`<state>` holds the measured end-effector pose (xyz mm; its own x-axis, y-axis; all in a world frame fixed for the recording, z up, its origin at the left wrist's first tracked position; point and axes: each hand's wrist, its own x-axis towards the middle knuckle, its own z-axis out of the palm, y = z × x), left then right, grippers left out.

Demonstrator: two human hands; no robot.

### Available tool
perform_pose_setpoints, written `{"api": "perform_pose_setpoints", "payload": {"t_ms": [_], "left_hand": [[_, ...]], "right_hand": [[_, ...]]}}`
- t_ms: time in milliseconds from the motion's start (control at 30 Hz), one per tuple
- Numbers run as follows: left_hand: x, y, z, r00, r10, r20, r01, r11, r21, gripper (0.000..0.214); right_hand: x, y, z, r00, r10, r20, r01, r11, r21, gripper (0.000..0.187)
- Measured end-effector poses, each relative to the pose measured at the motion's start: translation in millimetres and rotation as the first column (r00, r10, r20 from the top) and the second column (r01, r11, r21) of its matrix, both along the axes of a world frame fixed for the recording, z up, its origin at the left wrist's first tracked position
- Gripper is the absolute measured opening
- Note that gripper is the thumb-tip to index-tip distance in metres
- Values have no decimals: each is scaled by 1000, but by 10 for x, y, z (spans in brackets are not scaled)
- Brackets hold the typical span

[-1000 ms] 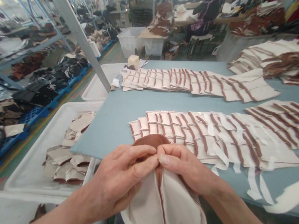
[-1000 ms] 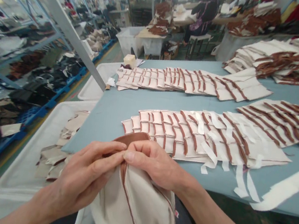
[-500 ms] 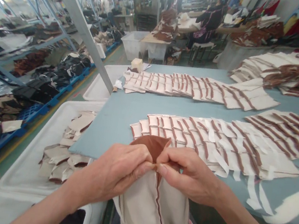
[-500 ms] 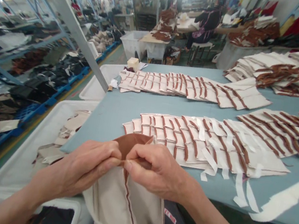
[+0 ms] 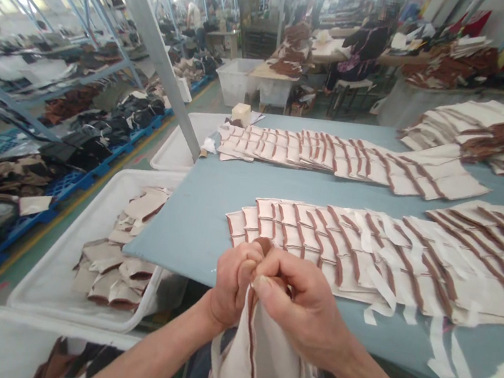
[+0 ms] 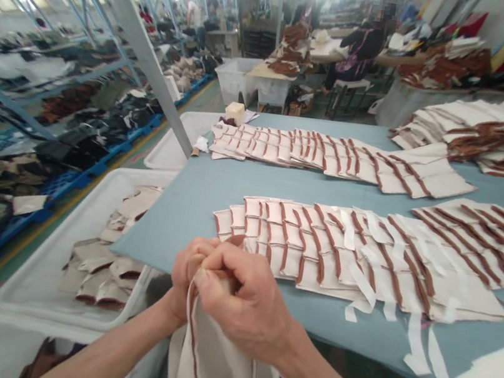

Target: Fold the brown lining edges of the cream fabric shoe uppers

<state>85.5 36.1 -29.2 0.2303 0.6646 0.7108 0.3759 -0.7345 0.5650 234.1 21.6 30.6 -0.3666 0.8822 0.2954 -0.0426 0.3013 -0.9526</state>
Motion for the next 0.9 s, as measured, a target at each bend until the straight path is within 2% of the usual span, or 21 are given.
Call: {"api": "perform_pose_setpoints", "payload": {"t_ms": [100, 200, 333, 500, 567, 667, 733, 833, 900], "left_hand": [[-86, 10, 40, 998, -60, -23, 58, 995, -78, 35], [-209, 6, 211, 987, -154, -49, 143, 974, -178, 41], [-289, -16, 529, 951, -294, -99, 243, 904, -351, 49], [-287, -14, 904, 878, -428, -215, 224, 763, -606, 48], [-276, -1, 990, 844, -483, -233, 224, 712, -666, 45], [-274, 12, 1029, 814, -532, -234, 245, 679, -692, 40], [-289, 13, 1013, 789, -537, -298, 228, 707, -669, 38], [-326, 7, 982, 738, -456, -497, 157, 833, -530, 38], [-342, -2, 983, 701, -382, -602, 123, 896, -426, 38]], "right_hand": [[143, 36, 52, 964, 61, 260, -80, 995, 64, 20], [254, 33, 127, 912, 38, 409, -121, 976, 180, 18], [279, -2, 165, 864, -44, 502, -115, 953, 282, 14], [245, -35, 134, 827, -116, 550, -72, 949, 308, 11], [244, -44, 133, 834, -125, 538, -56, 950, 306, 10], [275, -54, 151, 851, -108, 515, -50, 958, 284, 11], [315, -54, 167, 862, -80, 501, -72, 958, 277, 14], [377, -28, 159, 828, -88, 554, -111, 943, 315, 12], [393, 15, 105, 779, -145, 610, -130, 914, 384, 25]]}}
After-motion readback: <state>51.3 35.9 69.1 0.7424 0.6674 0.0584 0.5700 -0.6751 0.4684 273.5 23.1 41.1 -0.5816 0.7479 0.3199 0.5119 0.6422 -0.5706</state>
